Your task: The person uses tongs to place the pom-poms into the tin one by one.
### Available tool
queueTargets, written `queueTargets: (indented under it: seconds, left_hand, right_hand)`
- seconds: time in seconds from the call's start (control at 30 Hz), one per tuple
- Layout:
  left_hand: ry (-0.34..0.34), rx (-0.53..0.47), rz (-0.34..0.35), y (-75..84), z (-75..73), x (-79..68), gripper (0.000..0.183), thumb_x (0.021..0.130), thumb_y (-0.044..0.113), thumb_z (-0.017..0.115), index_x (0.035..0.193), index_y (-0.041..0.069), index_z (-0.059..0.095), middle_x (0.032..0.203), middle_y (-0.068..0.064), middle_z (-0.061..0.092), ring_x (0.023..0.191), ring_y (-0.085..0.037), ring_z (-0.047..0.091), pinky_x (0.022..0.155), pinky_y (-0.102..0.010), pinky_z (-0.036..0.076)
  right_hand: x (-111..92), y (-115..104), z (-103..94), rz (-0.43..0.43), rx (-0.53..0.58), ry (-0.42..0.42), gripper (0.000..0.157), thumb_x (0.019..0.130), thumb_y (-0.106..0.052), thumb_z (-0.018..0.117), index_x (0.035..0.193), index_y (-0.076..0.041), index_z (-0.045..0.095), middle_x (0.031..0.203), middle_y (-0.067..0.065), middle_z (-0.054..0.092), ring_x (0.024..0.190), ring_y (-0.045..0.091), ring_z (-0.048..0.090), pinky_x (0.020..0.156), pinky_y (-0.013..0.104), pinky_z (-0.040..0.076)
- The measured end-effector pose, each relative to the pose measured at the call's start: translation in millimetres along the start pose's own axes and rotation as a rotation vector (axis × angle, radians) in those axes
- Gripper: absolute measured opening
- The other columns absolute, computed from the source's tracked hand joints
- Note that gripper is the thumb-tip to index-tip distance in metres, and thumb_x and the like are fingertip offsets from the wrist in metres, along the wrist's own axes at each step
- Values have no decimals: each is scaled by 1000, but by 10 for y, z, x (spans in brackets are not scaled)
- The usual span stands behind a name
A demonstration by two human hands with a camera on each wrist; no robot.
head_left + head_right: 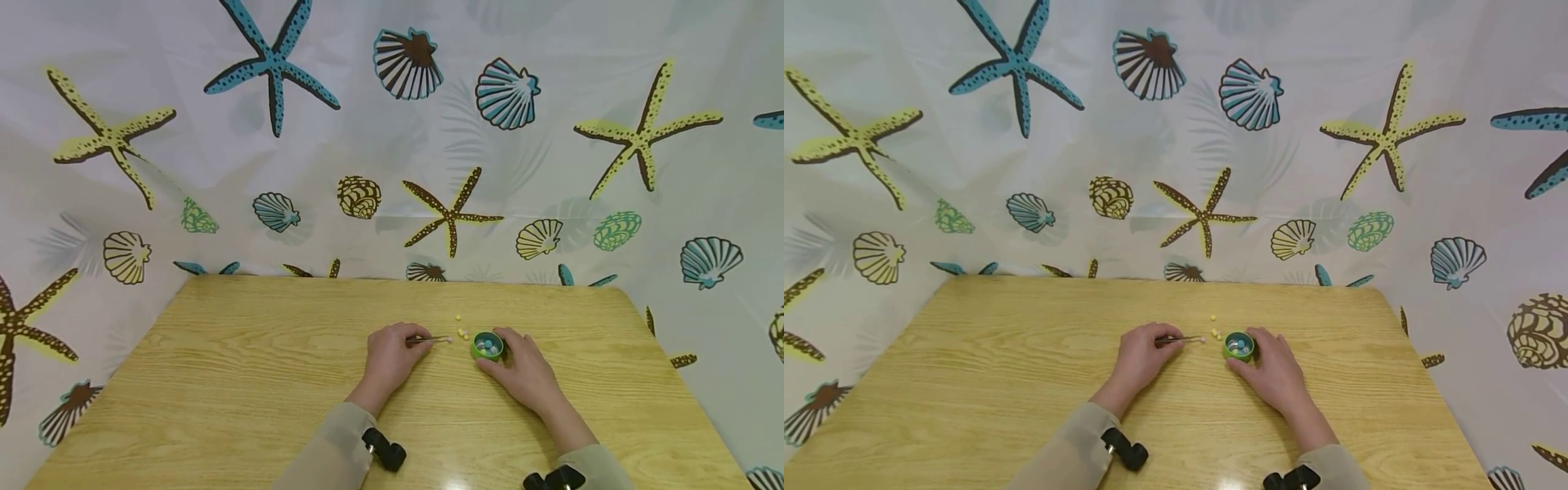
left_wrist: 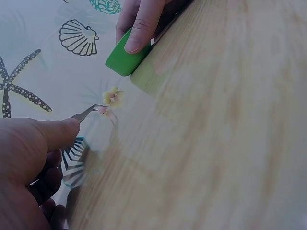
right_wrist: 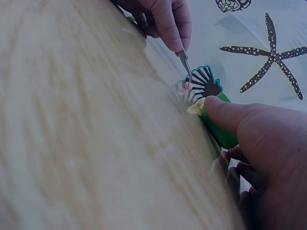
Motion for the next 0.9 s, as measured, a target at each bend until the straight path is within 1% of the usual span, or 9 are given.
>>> queueTargets:
  seconds: [0.23,0.37,0.57,0.7,0.9]
  left_hand:
    - [-13,-26,-19,13,-8,-3,7,99,24,87,106,22,87,101,5,81,96,-22,72,104,-58,46]
    - [1,-43,-26,39,-36,5,8,100,24,87,107,22,87,104,3,81,99,-23,73,106,-57,47]
    - [35,-42,-1,95,-68,25,8,99,24,87,107,23,87,102,4,81,96,-20,73,97,-50,54]
    - [37,-52,11,167,-81,38,8,100,25,87,108,22,88,101,5,81,95,-18,74,92,-46,57]
    - [28,-81,5,265,-76,63,10,100,25,87,109,22,88,102,5,81,95,-18,73,91,-45,57]
  right_hand:
    - [6,19,12,2,4,-1,73,102,-44,81,157,-3,55,159,26,56,156,59,31,125,72,27]
    - [10,17,13,-2,1,-3,74,103,-44,81,158,-3,54,160,26,55,156,61,31,124,74,29]
    - [12,14,16,0,-1,-4,74,103,-45,80,158,-3,55,160,26,55,156,62,31,122,75,30]
    - [8,19,19,9,-3,-8,75,103,-47,80,159,-3,54,161,25,54,156,62,29,122,75,30]
    - [6,8,14,12,-7,-9,76,103,-47,80,159,-3,53,163,25,53,156,62,29,122,76,29]
Point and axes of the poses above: each hand's wrist, its own x-axis towards the middle knuckle, its own z-axis out of the palm, y = z × x, the point moved 4 cm from there along x, towards the middle knuckle
